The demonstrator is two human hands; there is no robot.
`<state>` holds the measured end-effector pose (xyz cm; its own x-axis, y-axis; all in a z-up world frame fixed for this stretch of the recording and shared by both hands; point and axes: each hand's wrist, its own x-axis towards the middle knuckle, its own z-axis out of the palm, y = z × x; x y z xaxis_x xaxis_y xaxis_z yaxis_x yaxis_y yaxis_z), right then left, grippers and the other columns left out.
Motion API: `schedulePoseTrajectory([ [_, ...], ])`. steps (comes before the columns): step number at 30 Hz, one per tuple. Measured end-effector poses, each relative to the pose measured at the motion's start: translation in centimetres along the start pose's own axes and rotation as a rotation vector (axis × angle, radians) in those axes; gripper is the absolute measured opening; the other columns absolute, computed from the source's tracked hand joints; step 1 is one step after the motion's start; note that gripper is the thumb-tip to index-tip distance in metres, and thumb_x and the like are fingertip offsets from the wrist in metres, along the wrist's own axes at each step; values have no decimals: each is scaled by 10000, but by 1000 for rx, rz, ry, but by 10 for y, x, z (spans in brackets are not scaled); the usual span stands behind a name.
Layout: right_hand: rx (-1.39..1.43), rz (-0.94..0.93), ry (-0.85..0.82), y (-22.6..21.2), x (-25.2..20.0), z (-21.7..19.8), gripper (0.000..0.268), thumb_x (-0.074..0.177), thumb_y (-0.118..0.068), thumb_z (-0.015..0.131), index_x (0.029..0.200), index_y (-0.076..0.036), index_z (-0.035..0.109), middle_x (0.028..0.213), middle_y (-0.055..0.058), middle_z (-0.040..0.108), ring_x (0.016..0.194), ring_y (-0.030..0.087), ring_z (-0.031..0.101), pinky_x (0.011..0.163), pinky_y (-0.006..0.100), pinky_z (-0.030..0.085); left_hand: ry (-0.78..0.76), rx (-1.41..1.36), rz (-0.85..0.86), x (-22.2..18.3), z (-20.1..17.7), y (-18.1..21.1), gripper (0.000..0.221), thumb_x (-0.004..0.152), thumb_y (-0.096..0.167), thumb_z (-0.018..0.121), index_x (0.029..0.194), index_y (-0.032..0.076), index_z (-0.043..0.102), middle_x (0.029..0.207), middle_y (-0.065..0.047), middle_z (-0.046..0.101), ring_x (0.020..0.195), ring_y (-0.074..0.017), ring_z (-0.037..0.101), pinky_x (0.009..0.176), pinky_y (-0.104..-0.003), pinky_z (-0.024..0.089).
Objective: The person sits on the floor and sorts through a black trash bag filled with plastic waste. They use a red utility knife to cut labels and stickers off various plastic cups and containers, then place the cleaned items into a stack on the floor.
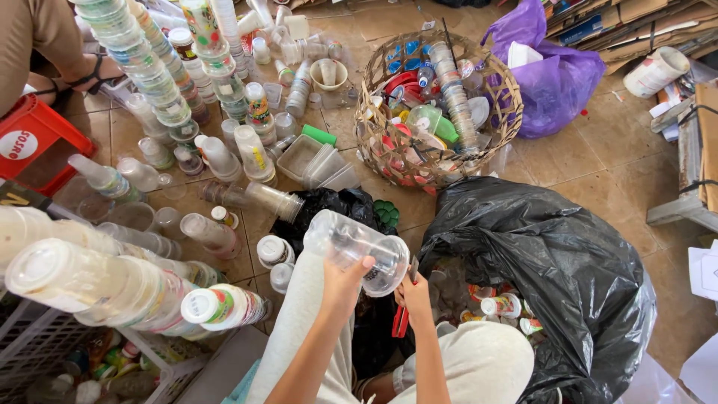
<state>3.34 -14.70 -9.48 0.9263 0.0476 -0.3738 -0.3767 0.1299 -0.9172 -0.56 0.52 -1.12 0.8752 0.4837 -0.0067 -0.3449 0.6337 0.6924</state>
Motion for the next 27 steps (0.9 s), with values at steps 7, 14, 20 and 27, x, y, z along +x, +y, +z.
schedulePoseTrajectory([
  [7,247,-281,-335,-89,-78,5,748,1003,-703,284,1380,-83,466,574,20,399,379,89,356,355,208,288,-26,64,88,-9,70,75,807,706,58,880,1400,38,469,1414,-183,588,1259,-291,627,1049,-416,530],
  [14,29,-472,-186,-138,-133,24,1005,877,-852,312,1549,-105,317,653,-1,495,540,74,381,442,209,266,-130,173,72,-21,109,79,842,695,102,878,1395,31,416,1195,-122,631,1029,-227,657,955,-340,524],
  [20,326,-441,-254,-153,-120,8,719,1023,-628,373,1437,-43,417,710,26,508,548,65,365,421,208,293,-301,82,-304,-7,99,76,714,736,39,820,1376,-25,511,1273,-180,662,1152,-289,652,1038,-390,501],
  [27,265,-334,-295,-171,-123,-1,823,952,-728,300,1371,-31,427,562,10,452,431,43,304,333,198,216,-469,231,-27,2,123,93,1092,618,140,884,1561,85,335,1260,-150,635,1162,-265,614,1050,-403,476],
])
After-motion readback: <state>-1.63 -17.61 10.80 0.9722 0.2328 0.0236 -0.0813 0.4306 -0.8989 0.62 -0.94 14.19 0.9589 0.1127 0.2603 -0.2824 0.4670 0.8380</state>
